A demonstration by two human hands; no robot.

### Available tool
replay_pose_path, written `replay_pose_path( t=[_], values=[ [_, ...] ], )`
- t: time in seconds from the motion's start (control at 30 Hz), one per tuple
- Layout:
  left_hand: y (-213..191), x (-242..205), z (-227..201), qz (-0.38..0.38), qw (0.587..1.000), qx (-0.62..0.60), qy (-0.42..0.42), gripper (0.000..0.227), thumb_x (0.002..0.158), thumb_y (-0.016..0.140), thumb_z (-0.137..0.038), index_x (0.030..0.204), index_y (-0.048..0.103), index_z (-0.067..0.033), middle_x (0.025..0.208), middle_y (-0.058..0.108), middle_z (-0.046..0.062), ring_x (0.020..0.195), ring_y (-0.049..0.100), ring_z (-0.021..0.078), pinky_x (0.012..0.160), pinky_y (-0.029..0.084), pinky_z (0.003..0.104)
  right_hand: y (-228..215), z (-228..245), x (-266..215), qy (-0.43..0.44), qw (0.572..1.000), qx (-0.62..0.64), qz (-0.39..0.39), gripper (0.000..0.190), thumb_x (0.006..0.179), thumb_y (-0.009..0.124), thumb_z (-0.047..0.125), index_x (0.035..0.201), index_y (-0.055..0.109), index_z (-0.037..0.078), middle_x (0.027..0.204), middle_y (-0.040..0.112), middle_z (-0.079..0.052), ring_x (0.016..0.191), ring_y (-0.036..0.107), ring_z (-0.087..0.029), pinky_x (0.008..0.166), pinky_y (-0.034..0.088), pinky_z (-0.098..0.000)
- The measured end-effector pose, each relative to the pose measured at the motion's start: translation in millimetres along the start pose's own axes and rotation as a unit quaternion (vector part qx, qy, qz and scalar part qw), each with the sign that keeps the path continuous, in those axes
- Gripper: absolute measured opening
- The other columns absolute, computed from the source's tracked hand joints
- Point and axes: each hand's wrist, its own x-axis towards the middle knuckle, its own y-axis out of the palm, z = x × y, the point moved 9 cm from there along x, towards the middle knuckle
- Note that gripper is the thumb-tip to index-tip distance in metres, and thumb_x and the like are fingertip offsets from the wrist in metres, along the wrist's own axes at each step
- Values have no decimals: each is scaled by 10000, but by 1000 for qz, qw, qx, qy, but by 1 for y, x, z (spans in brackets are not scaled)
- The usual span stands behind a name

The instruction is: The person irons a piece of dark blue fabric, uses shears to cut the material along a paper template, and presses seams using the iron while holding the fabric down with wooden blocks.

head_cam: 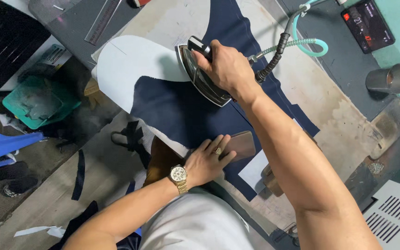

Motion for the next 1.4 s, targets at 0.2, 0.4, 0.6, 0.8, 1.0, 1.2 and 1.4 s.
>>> replay_pose_path(
  t=[0.2,0.4,0.6,0.8,1.0,1.2,1.4],
  values=[
    [-27,2,1,-69,997,35,-7,201,910,715,-244,1080,658,-152,1427,592,217,1329,583,379,1052,502,495,4,2,5,-46,998,41,30,640,1061,467,647,862,452,40,677,567,-141,603,531,-361,540,384,-488],
    [-39,4,-3,-119,993,19,10,98,925,652,-160,1009,621,-122,1360,628,157,1271,630,366,1002,549,508,-1,5,4,-50,999,12,6,641,1078,464,633,869,464,27,732,616,-215,672,579,-476,572,416,-564],
    [-41,4,-3,-134,991,8,10,73,935,616,-135,1006,609,-127,1358,626,165,1253,647,379,966,567,511,4,5,11,-59,998,-13,12,674,1059,432,675,927,482,16,790,634,-239,762,602,-526,611,441,-600],
    [-50,9,-3,-145,989,12,4,33,917,587,-118,923,619,-125,1270,687,152,1208,671,356,956,565,474,2,7,14,-37,999,-12,12,702,1027,397,721,946,501,32,826,659,-207,776,615,-508,624,462,-595],
    [-39,5,-3,-121,992,24,11,37,954,580,-146,963,615,-135,1310,668,154,1240,649,361,985,545,475,-2,12,17,-56,998,20,-21,653,1070,464,649,892,497,22,797,640,-246,746,599,-504,607,436,-574],
    [-45,7,-4,-130,990,42,15,36,928,581,-155,952,606,-151,1276,681,130,1222,665,329,963,553,446,3,13,18,-81,997,-1,4,670,1088,445,649,928,499,1,773,631,-223,740,616,-487,606,459,-575],
    [-44,6,-3,-120,992,33,17,72,923,613,-157,987,645,-153,1312,670,150,1254,643,353,988,540,468,2,18,16,-110,994,-14,-12,697,1085,438,666,931,520,-9,795,643,-220,719,618,-502,587,459,-596]
  ],
)
